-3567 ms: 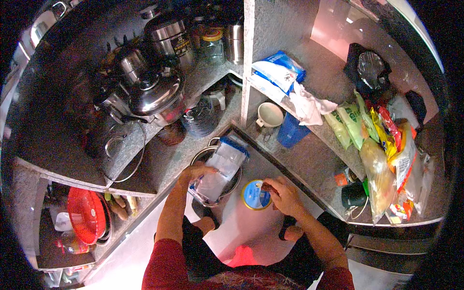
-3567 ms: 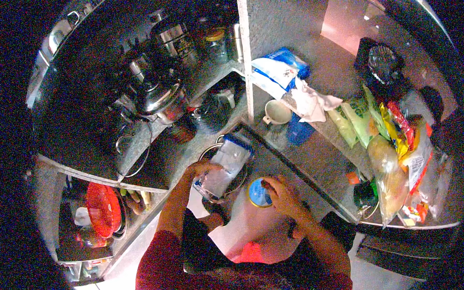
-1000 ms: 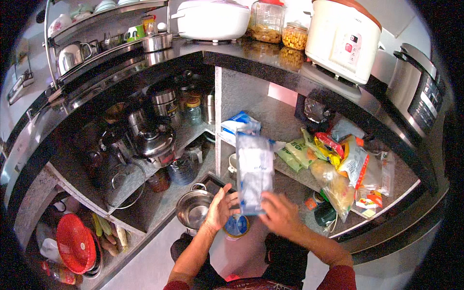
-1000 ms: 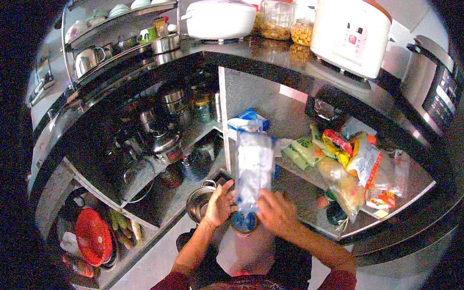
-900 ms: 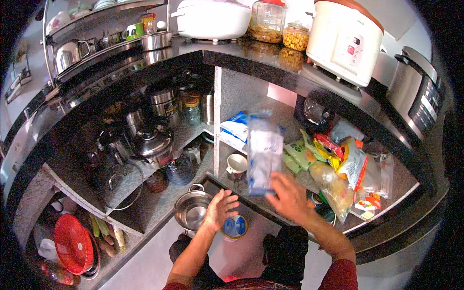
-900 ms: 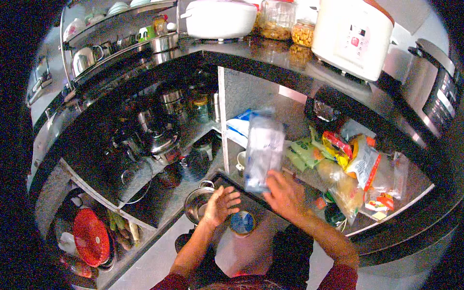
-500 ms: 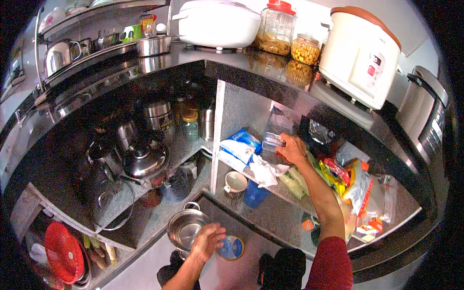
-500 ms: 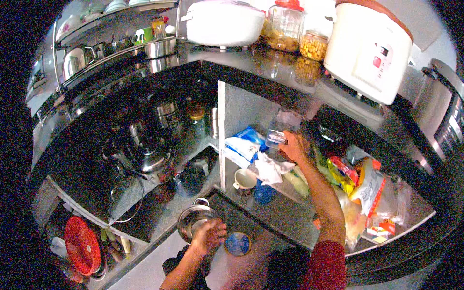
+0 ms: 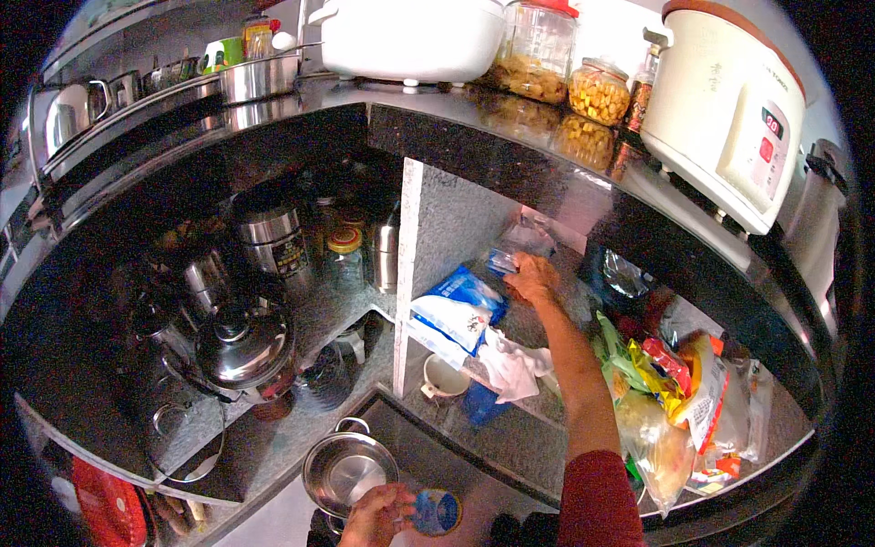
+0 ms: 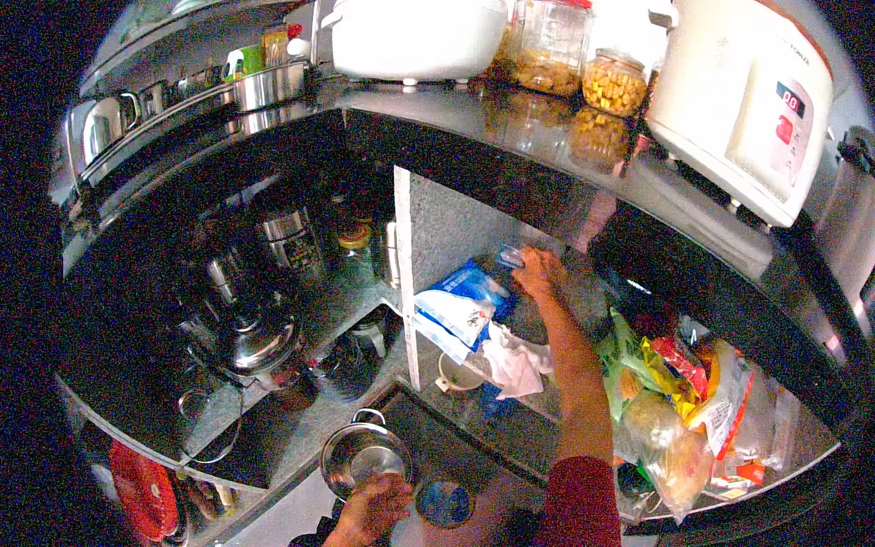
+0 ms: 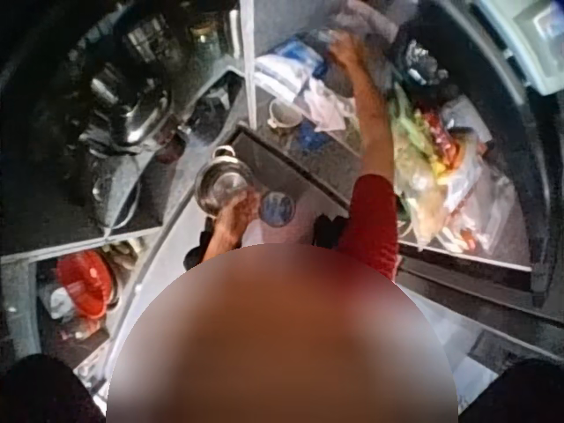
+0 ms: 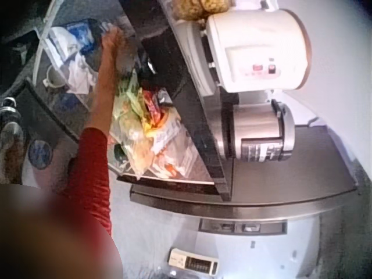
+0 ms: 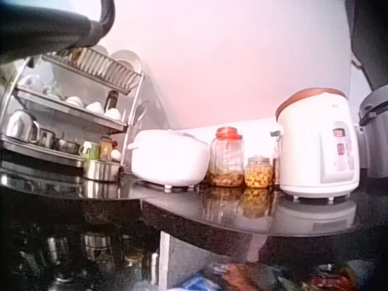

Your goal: The person wipes the exterior of several food packages with a white cloth. They handle a clear plastic container, a blue and white bag, a red and white bag, and a yellow bag, cleaning each one individually before placing it on the counter.

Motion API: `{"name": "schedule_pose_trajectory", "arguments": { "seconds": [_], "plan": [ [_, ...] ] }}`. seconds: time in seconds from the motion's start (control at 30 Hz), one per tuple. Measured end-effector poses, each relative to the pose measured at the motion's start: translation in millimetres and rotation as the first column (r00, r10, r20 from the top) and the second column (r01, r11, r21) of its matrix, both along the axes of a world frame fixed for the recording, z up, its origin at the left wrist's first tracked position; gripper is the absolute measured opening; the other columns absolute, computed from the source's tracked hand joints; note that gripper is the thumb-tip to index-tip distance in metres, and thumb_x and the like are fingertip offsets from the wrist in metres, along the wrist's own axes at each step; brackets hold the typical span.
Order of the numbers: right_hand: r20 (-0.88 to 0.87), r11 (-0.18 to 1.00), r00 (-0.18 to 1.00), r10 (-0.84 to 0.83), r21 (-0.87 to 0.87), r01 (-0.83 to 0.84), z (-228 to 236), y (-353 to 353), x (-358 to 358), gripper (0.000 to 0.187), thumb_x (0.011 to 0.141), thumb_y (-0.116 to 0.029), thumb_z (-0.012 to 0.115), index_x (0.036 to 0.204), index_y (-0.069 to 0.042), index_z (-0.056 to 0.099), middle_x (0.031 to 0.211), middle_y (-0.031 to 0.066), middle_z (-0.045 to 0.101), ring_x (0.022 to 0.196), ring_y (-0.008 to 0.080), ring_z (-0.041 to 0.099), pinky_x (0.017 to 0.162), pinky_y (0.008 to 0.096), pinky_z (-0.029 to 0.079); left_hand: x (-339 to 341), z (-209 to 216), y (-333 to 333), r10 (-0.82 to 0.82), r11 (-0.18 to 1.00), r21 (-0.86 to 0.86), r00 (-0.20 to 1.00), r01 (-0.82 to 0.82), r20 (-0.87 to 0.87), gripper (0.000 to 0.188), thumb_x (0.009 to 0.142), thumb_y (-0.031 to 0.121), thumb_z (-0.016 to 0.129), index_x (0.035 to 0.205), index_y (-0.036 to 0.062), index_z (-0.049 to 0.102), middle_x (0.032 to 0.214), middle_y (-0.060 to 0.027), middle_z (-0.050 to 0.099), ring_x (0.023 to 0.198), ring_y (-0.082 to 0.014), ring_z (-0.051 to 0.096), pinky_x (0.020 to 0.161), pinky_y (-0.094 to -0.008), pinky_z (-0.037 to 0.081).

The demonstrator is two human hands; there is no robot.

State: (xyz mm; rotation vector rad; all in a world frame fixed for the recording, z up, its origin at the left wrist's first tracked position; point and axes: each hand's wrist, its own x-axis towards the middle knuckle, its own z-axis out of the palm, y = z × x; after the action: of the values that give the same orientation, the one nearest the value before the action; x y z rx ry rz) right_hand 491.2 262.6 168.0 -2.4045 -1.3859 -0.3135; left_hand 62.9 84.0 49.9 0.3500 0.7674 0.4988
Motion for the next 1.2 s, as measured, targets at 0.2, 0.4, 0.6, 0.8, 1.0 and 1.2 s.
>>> {"name": "schedule_pose_trajectory", "arguments": {
  "seconds": [0.2,0.4,0.6,0.8,1.0,1.2],
  "plan": [
    [0.053,0.997,0.999,0.014,-0.072,-0.01,-9,23,-12,0.038,0.066,-0.033,0.072,0.097,-0.012,0.063,0.094,0.0131,0.065,0.089,0.0307,0.062,0.075,0.0421,0.048,-3,1,1,0.004,1.0,-0.021,0.999,-0.003,0.049,0.032,0.079,0.027,0.062,0.106,0.0108,0.057,0.097,-0.0056,0.063,0.079,-0.0174,0.058,0.069,-0.0335,0.048],
    [-0.012,0.968,0.968,0.249,0.015,-0.249,-26,31,6,0.041,0.069,-0.033,0.068,0.103,-0.011,0.065,0.097,0.0163,0.064,0.091,0.0338,0.061,0.08,0.0408,0.048,-3,15,-1,0.033,0.999,-0.003,0.999,-0.033,-0.011,0.032,0.078,0.025,0.063,0.106,0.011,0.056,0.095,-0.0058,0.063,0.076,-0.0173,0.059,0.066,-0.0331,0.048],
    [-0.102,0.929,0.924,0.369,0.053,-0.366,-35,28,21,0.038,0.073,-0.028,0.063,0.103,-0.006,0.064,0.101,0.0179,0.062,0.094,0.0324,0.06,0.084,0.0379,0.046,-2,26,-2,0.034,0.999,0.034,0.996,-0.031,-0.078,0.035,0.077,0.027,0.065,0.107,0.0113,0.056,0.094,-0.0065,0.064,0.078,-0.0189,0.059,0.066,-0.0332,0.049],
    [-0.092,0.885,0.9,0.427,0.249,-0.394,-35,23,25,0.036,0.073,-0.018,0.062,0.107,-0.006,0.059,0.098,0.0161,0.064,0.086,0.0278,0.062,0.077,0.0356,0.048,-8,16,3,0.087,0.996,0.031,0.992,-0.085,-0.09,0.034,0.081,0.022,0.06,0.11,0.0079,0.05,0.099,-0.009,0.061,0.085,-0.0216,0.058,0.072,-0.0366,0.045],
    [-0.096,0.809,0.937,0.336,0.539,-0.235,5,-38,25,0.018,0.08,-0.015,0.059,0.089,-0.001,0.065,0.078,0.0085,0.066,0.073,0.0185,0.061,0.069,0.0311,0.048,-10,22,8,0.112,0.992,0.062,0.991,-0.107,-0.078,0.036,0.083,0.024,0.059,0.114,0.0089,0.047,0.102,-0.0084,0.061,0.084,-0.0199,0.057,0.072,-0.0355,0.045],
    [-0.546,0.778,0.627,0.555,0.608,-0.16,1,-132,-116,0.019,0.086,-0.015,0.055,0.093,0.002,0.059,0.087,0.0064,0.061,0.075,0.0124,0.056,0.066,0.0266,0.048,-34,12,29,0.426,0.898,0.11,0.904,-0.426,0.025,0.038,0.08,0.025,0.059,0.113,0.0132,0.043,0.097,-0.0062,0.059,0.079,-0.0184,0.057,0.064,-0.0333,0.047]
  ]
}}
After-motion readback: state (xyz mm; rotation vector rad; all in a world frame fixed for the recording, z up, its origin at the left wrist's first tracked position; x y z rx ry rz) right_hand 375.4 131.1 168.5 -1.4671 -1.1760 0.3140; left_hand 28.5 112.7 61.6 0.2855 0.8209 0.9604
